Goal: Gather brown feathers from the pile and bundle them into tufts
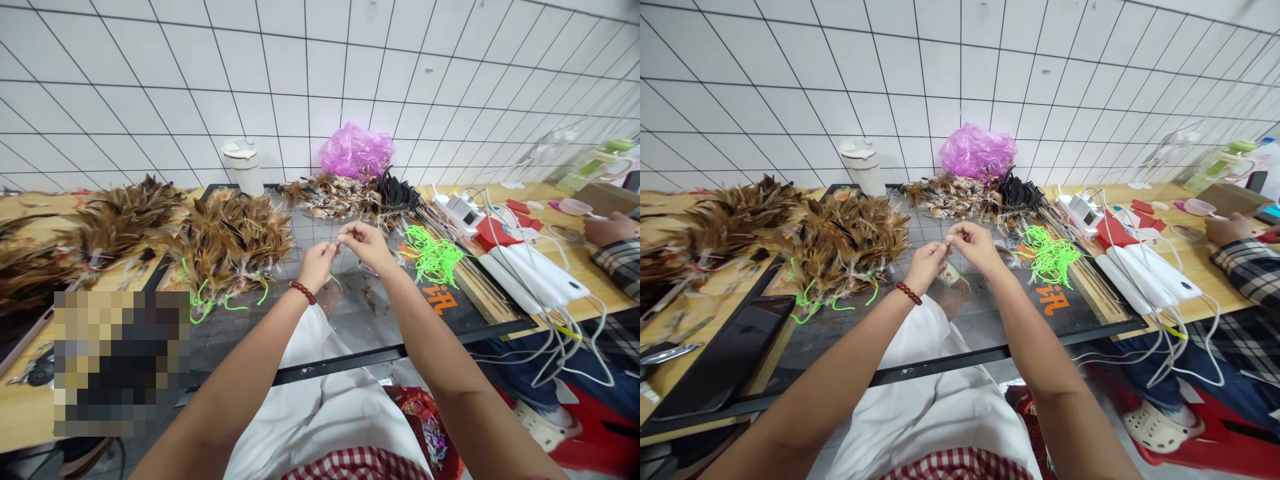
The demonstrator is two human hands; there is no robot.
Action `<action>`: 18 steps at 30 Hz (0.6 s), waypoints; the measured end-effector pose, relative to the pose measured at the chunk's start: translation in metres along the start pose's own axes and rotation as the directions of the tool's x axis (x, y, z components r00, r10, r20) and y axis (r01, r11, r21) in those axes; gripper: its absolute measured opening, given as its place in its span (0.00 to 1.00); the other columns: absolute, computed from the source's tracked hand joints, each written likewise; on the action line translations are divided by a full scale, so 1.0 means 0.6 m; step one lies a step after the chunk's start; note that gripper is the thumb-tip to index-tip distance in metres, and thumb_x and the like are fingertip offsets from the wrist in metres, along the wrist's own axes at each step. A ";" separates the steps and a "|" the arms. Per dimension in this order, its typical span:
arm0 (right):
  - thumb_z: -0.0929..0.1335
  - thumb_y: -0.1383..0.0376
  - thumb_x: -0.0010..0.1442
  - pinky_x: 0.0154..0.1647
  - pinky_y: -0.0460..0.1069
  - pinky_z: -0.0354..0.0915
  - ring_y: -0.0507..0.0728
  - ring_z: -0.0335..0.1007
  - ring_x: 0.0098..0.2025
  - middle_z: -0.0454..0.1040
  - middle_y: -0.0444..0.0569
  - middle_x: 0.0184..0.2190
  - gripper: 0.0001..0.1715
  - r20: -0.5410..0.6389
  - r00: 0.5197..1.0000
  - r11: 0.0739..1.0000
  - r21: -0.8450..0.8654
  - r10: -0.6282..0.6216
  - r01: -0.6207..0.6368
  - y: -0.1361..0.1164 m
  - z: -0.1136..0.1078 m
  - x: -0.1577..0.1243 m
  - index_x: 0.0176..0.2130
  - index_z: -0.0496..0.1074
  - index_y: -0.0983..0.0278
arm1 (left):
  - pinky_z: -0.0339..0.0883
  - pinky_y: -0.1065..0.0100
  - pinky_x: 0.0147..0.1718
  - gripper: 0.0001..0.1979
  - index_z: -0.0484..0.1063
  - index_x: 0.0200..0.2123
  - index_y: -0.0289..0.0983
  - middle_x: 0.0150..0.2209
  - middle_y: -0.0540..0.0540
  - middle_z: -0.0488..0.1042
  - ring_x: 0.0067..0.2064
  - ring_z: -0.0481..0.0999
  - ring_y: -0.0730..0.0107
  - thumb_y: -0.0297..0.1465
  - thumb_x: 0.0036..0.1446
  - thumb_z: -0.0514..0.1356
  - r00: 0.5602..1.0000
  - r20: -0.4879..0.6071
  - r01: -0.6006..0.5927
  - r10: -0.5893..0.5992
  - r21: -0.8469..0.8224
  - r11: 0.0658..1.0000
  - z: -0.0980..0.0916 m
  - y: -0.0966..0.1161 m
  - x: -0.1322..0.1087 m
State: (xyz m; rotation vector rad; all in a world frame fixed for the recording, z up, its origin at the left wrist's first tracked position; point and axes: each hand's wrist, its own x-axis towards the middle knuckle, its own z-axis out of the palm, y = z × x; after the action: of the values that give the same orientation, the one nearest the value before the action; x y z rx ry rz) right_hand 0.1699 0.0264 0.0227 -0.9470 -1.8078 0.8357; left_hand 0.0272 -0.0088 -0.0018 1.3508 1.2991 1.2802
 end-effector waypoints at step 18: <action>0.72 0.53 0.45 0.25 0.44 0.57 0.47 0.58 0.22 0.69 0.42 0.20 0.19 0.102 0.965 0.901 0.344 0.244 -0.264 0.014 0.024 0.003 0.27 0.73 0.67 | 0.56 0.76 0.21 0.20 0.75 0.33 0.33 0.25 0.51 0.72 0.22 0.65 0.82 0.40 0.39 0.69 0.960 -0.164 0.094 -0.226 -0.571 0.815 -0.011 0.006 0.013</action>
State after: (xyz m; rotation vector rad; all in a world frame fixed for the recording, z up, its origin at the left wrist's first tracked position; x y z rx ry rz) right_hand 0.1580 0.0301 0.0110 -0.9366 -1.5236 1.3163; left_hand 0.0207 -0.0016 0.0032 0.6781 1.0332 1.5684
